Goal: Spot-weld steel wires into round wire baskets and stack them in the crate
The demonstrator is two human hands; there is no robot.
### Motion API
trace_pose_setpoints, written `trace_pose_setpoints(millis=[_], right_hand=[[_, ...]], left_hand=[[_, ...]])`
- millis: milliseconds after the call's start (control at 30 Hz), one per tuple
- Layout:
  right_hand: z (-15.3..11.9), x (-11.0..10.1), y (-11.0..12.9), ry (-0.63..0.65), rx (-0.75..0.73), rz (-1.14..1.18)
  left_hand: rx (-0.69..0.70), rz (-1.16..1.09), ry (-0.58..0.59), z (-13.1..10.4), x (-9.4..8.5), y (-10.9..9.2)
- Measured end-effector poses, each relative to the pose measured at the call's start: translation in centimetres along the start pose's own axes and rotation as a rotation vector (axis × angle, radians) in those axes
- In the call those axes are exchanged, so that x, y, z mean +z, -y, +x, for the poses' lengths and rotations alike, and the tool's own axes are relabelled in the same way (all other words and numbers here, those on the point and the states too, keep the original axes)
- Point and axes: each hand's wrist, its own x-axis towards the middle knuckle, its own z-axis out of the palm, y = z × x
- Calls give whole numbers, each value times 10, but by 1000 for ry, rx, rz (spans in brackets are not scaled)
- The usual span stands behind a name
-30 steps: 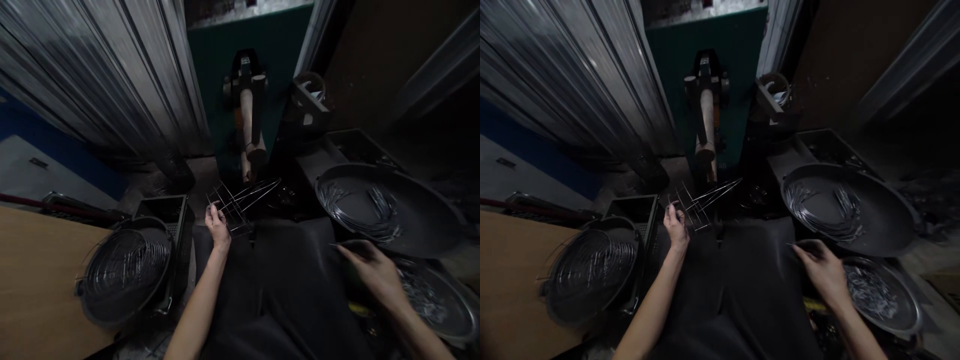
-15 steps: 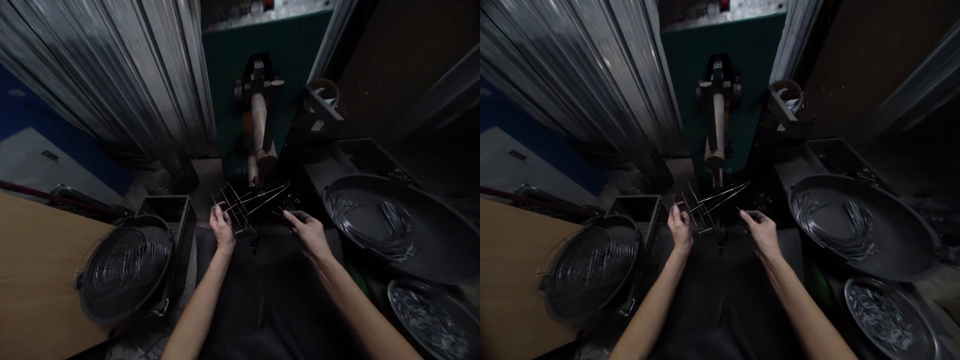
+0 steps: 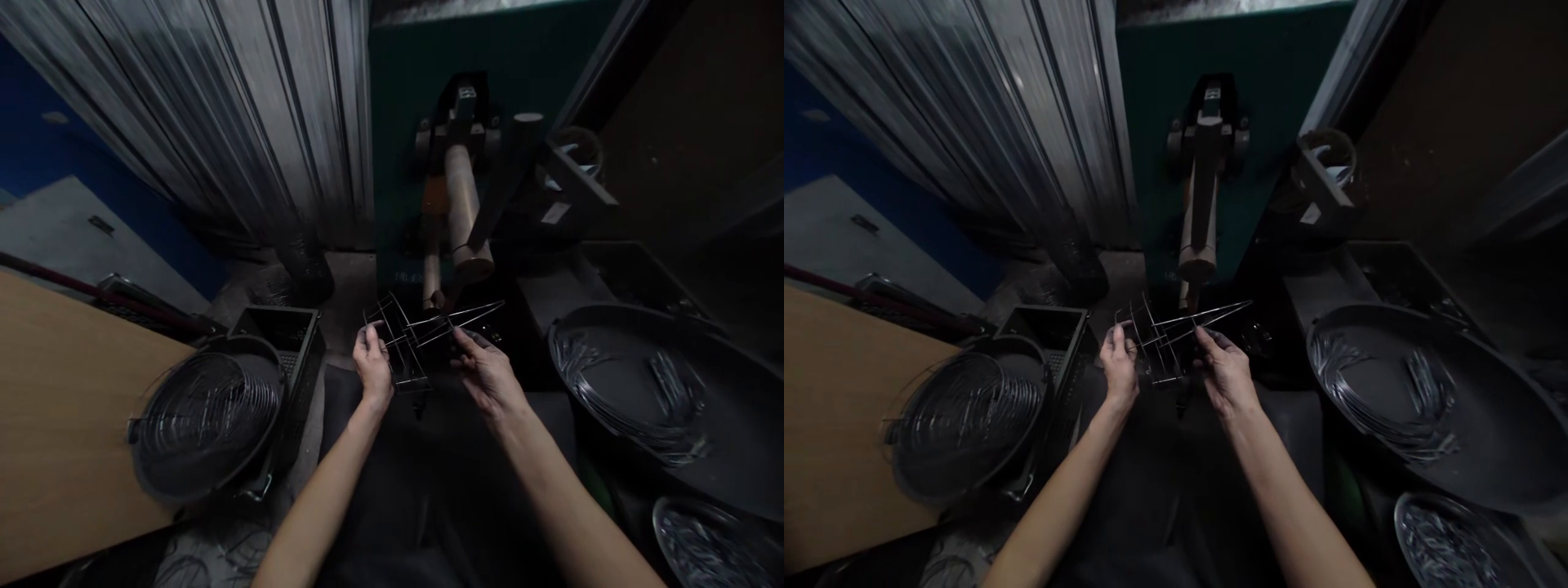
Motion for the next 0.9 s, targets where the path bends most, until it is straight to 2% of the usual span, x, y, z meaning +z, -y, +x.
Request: trace_pose_setpoints(millis=[167, 633, 800, 900], right_hand=[[3, 0, 0, 25, -12, -14], [7, 8, 4, -57, -5, 6], [3, 14, 8, -67, 6, -12], [-1, 11, 9, -52, 17, 7]], left_hand=[[-12, -30, 10, 2, 3, 0], [-80, -23, 18, 4, 9, -4], [-96, -36, 17, 3, 12, -9], [-114, -52, 22, 2, 13, -12]])
